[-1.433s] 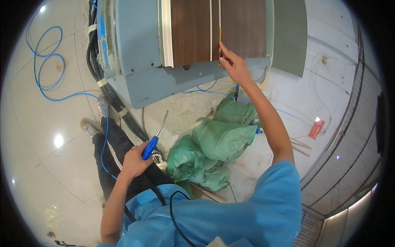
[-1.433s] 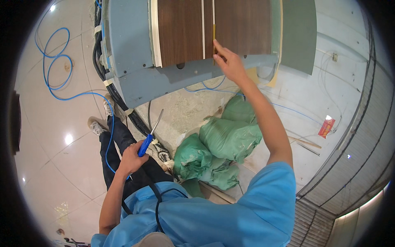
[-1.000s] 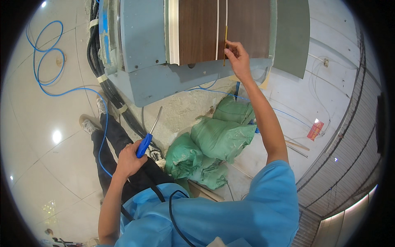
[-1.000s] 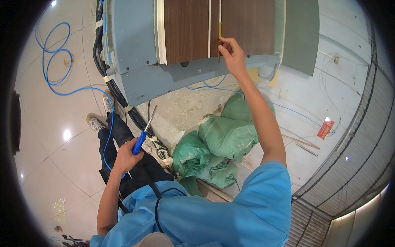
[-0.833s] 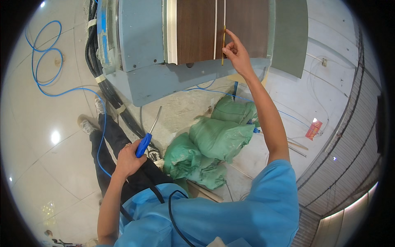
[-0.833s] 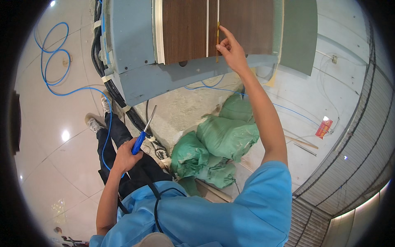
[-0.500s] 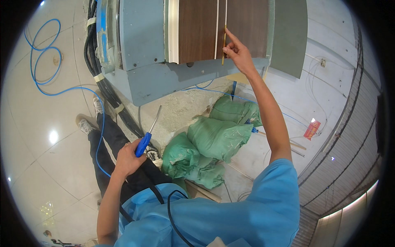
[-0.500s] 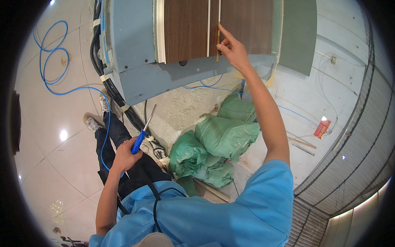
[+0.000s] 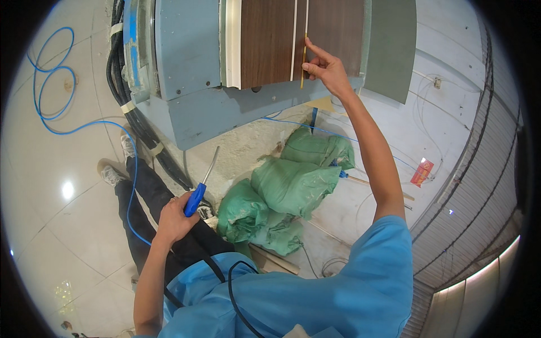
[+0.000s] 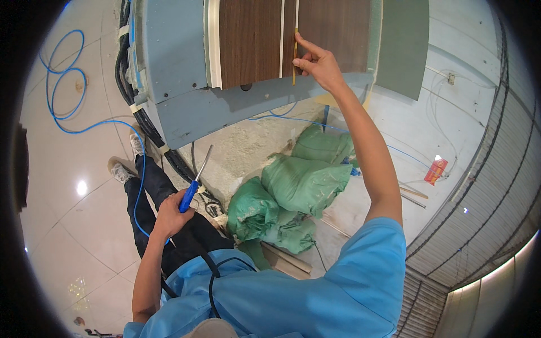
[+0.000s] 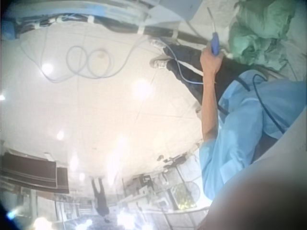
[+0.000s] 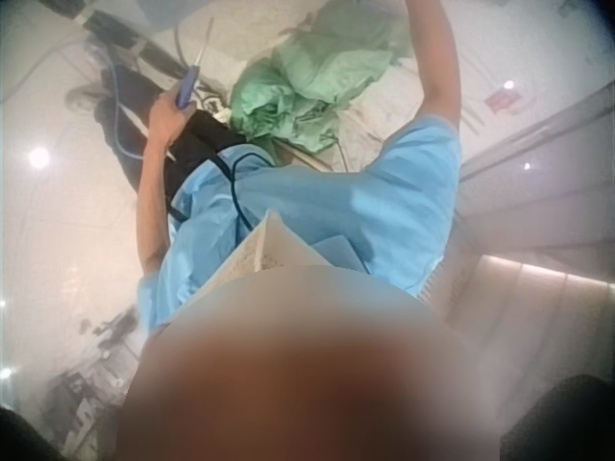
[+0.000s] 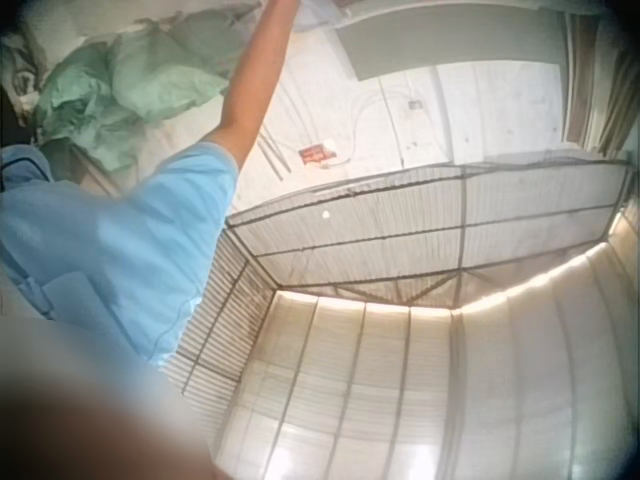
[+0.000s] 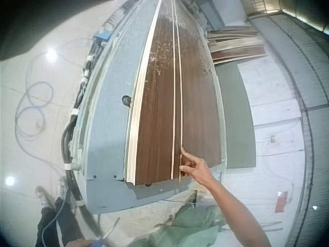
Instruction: The person walks to a control station, interacts with the computer, then returns to a large machine. They use a blue air gun to apply adhesive along white strips on a wooden panel, repeatedly checking alignment with a yellow ruler and adjusting the strips by hand.
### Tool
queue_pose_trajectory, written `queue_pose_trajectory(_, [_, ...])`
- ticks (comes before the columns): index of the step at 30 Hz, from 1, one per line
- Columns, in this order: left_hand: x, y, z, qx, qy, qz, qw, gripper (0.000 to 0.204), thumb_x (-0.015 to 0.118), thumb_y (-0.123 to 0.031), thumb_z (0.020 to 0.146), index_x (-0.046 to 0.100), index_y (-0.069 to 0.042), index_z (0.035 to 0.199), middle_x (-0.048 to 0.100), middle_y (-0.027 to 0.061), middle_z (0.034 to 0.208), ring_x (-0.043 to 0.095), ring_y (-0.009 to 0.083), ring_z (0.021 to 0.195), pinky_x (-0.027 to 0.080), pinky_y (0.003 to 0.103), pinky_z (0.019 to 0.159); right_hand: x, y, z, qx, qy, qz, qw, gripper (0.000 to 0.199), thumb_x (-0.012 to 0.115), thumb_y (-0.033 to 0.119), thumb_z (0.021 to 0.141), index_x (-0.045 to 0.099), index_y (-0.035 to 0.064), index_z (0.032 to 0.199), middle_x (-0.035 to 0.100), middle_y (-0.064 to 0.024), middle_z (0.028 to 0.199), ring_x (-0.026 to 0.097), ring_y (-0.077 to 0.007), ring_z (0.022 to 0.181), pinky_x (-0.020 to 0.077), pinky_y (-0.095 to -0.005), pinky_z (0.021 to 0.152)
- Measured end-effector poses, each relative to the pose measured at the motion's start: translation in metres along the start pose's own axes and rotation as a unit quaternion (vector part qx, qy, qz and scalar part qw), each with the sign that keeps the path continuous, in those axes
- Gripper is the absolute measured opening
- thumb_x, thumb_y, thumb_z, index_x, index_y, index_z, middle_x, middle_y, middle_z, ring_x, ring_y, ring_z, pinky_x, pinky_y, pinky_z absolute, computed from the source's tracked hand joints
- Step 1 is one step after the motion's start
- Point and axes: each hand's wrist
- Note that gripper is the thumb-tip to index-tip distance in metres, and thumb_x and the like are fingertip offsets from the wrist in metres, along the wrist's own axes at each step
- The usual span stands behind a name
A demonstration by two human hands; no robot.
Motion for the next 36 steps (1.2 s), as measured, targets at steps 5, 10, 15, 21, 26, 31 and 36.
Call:
queue_pose_trajectory(5, [0.001,0.004,0.002,0.005,-0.003,-0.003,1.000,0.050,0.071,-0.020,0.077,0.067,-0.004,0.123,0.060,0.0207,0.079,0.062,0.0404,0.081,0.048,0.047,0.078,-0.004,0.000,0.003,0.004,0.014,-0.011,1.000,0.070,0.080,0.014,0.093,0.051,0.0278,0.155,0.059,0.0031,0.078,0.055,-0.0077,0.069,0.0526,-0.0256,0.068])
queue_pose_trajectory(10, [0.001,0.006,0.004,-0.001,0.005,-0.008,1.000,0.051,0.071,-0.019,0.076,0.067,-0.004,0.124,0.061,0.0209,0.080,0.063,0.0407,0.082,0.048,0.048,0.078,-0.012,0.003,0.004,0.014,0.049,-0.019,0.999,0.073,0.079,0.015,0.093,0.047,0.0305,0.156,0.058,0.0026,0.080,0.055,-0.0081,0.070,0.0530,-0.0267,0.068])
queue_pose_trajectory(15, [0.001,0.005,0.006,-0.001,0.006,0.004,1.000,0.051,0.072,-0.020,0.076,0.067,-0.004,0.125,0.061,0.0217,0.081,0.063,0.0415,0.083,0.048,0.048,0.079,-0.008,0.001,-0.001,0.003,0.048,-0.032,0.998,0.077,0.078,0.014,0.093,0.044,0.0367,0.158,0.055,0.0030,0.078,0.054,-0.0091,0.068,0.0519,-0.0282,0.068])
queue_pose_trajectory(21, [-0.001,0.004,0.004,0.002,0.009,-0.004,1.000,0.052,0.072,-0.020,0.076,0.067,-0.005,0.125,0.061,0.0222,0.081,0.063,0.0417,0.083,0.049,0.048,0.080,-0.005,0.004,-0.003,0.016,0.033,-0.072,0.997,0.077,0.075,0.014,0.096,0.040,0.0408,0.159,0.056,0.0026,0.075,0.054,-0.0087,0.064,0.0521,-0.0281,0.066])
queue_pose_trajectory(26, [-0.006,-0.003,-0.006,0.001,-0.006,0.017,1.000,0.052,0.072,-0.020,0.076,0.067,-0.006,0.125,0.061,0.0216,0.081,0.064,0.0404,0.083,0.049,0.048,0.079,0.006,0.014,-0.016,0.046,0.030,-0.042,0.998,0.071,0.068,0.014,0.102,0.037,0.0358,0.162,0.060,0.0001,0.073,0.057,-0.0093,0.062,0.0550,-0.0302,0.060])
queue_pose_trajectory(31, [-0.019,-0.015,-0.027,-0.016,-0.021,0.047,0.999,0.053,0.071,-0.019,0.077,0.067,-0.009,0.129,0.060,0.0182,0.080,0.064,0.0376,0.082,0.050,0.046,0.079,0.031,0.015,-0.035,0.059,-0.044,-0.024,0.997,0.067,0.062,0.012,0.104,0.037,0.0374,0.162,0.065,-0.0045,0.073,0.063,-0.0109,0.064,0.0560,-0.0301,0.059])
queue_pose_trajectory(36, [-0.030,-0.026,-0.052,-0.013,-0.025,0.059,0.998,0.054,0.073,-0.018,0.079,0.066,-0.010,0.132,0.064,0.0153,0.084,0.064,0.0334,0.081,0.051,0.043,0.080,0.060,0.001,-0.054,0.063,-0.109,0.188,0.974,0.062,0.059,0.014,0.105,0.038,0.0212,0.163,0.068,-0.0088,0.080,0.067,-0.0150,0.066,0.0557,-0.0319,0.062])
Point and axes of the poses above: each hand's wrist, its own z-axis towards the middle knuckle, its own x-axis out of the palm, y = z × x
